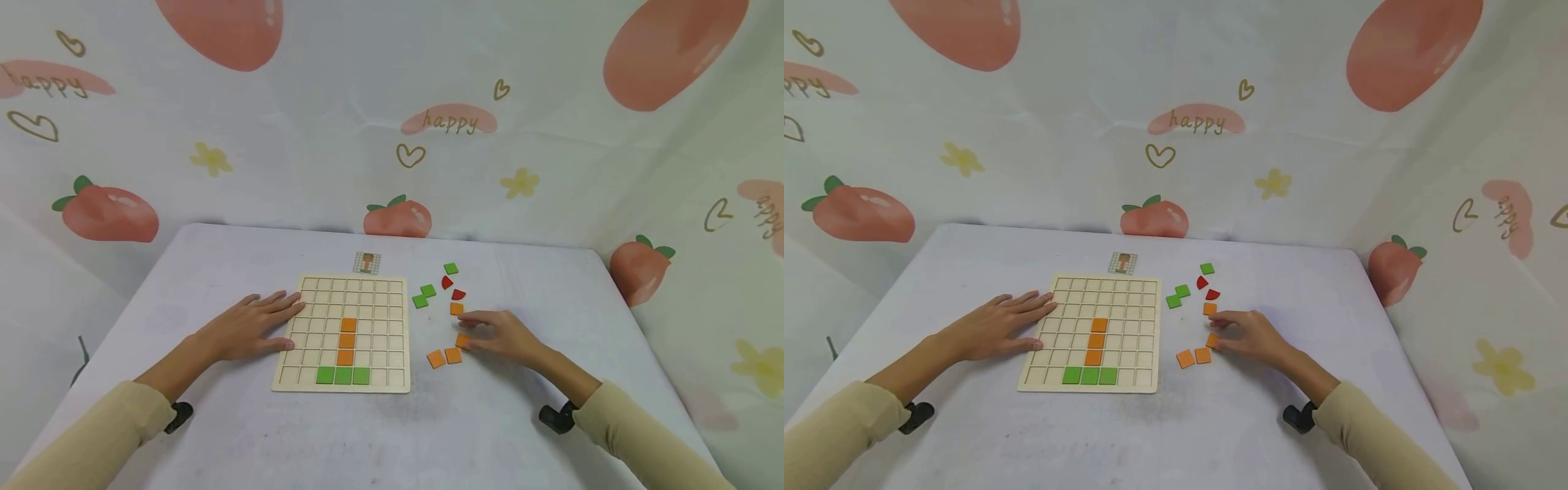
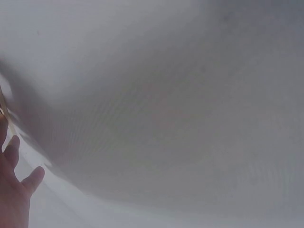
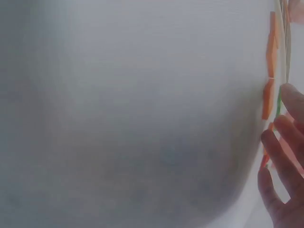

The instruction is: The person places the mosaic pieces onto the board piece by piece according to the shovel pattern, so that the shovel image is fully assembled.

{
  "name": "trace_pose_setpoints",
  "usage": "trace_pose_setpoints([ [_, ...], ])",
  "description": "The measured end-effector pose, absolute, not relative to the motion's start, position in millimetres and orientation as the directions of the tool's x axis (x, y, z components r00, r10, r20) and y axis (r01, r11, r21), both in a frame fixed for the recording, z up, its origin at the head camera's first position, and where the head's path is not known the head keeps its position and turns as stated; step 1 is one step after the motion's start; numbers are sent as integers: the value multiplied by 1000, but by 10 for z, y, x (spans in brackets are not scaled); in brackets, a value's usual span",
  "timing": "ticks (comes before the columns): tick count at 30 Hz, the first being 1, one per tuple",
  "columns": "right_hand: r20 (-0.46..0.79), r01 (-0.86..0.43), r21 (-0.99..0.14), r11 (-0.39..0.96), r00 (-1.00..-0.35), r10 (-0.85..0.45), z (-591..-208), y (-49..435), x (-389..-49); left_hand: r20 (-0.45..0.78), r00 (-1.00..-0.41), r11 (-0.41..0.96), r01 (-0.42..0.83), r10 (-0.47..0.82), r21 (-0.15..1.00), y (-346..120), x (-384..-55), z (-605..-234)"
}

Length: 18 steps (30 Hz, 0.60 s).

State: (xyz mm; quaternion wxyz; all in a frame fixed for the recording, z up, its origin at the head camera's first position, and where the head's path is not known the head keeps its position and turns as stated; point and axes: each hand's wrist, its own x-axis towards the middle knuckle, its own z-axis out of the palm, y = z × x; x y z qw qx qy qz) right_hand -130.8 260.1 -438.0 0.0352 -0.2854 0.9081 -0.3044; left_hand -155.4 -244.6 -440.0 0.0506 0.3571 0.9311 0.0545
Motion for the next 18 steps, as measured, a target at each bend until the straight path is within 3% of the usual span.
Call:
trace_pose_setpoints([
  [18, 160, -479, -565, 672, -863, -480, -4504, 2623, -1183, -56, -740, 739, 661, 671, 130, -2434, -1539, -4382],
])
